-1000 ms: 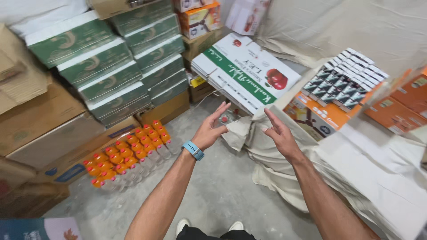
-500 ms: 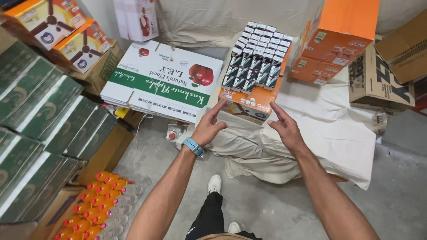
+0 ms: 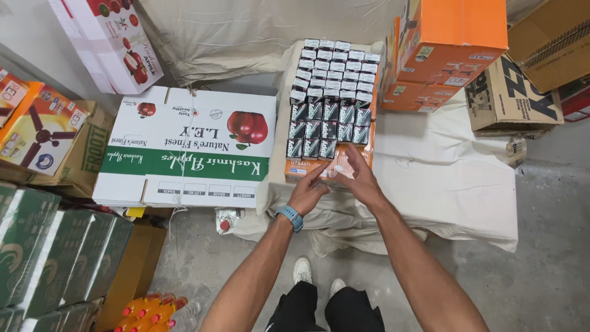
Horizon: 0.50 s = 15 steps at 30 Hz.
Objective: The person repeatedly picks up small black boxes from a white box and places them onto an orange box, stacking them in neat rows. The person handles the boxes one at a time, moving between two locations to continue the stacking process.
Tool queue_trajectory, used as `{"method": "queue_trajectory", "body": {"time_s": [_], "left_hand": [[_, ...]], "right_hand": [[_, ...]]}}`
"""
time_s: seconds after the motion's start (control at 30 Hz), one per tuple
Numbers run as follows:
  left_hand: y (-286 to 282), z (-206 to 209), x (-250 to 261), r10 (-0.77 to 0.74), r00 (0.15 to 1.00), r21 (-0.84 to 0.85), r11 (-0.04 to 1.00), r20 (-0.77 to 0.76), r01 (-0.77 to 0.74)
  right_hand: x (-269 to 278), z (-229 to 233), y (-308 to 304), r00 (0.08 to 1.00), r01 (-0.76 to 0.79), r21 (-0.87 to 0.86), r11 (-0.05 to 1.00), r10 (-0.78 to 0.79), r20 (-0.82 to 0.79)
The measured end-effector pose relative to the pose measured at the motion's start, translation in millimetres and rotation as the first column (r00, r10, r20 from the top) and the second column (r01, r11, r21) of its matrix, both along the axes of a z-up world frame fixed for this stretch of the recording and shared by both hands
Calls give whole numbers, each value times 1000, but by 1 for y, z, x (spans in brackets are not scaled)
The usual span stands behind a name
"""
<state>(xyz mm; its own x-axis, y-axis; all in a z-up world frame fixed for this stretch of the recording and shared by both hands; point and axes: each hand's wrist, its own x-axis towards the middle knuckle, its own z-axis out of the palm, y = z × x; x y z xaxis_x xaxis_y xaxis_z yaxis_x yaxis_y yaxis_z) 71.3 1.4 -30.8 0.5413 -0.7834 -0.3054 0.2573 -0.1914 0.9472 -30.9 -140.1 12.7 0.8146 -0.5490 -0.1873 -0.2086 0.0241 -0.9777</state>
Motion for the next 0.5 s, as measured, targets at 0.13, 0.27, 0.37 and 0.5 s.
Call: {"method": "queue_trajectory", "body": {"time_s": [0.13, 0.27, 0.37, 0.5], "left_hand": [[-18, -31, 6, 35, 994, 50, 998, -102, -30], [-30, -52, 13, 111, 971, 96, 991, -210, -92], [-35, -55, 6, 196, 918, 113, 980, -344, -167], [-34, -2, -5, 293, 802, 61, 950, -521, -308]], "right_hand": [[23, -26, -20, 983, -111, -141, 984, 88, -158], [46, -54, -35, 939, -238, -311, 920, 136, -316], [48, -71, -35, 917, -317, -352, 881, 190, -351], [51, -65, -36, 865, -389, -429, 815, 163, -475]]}}
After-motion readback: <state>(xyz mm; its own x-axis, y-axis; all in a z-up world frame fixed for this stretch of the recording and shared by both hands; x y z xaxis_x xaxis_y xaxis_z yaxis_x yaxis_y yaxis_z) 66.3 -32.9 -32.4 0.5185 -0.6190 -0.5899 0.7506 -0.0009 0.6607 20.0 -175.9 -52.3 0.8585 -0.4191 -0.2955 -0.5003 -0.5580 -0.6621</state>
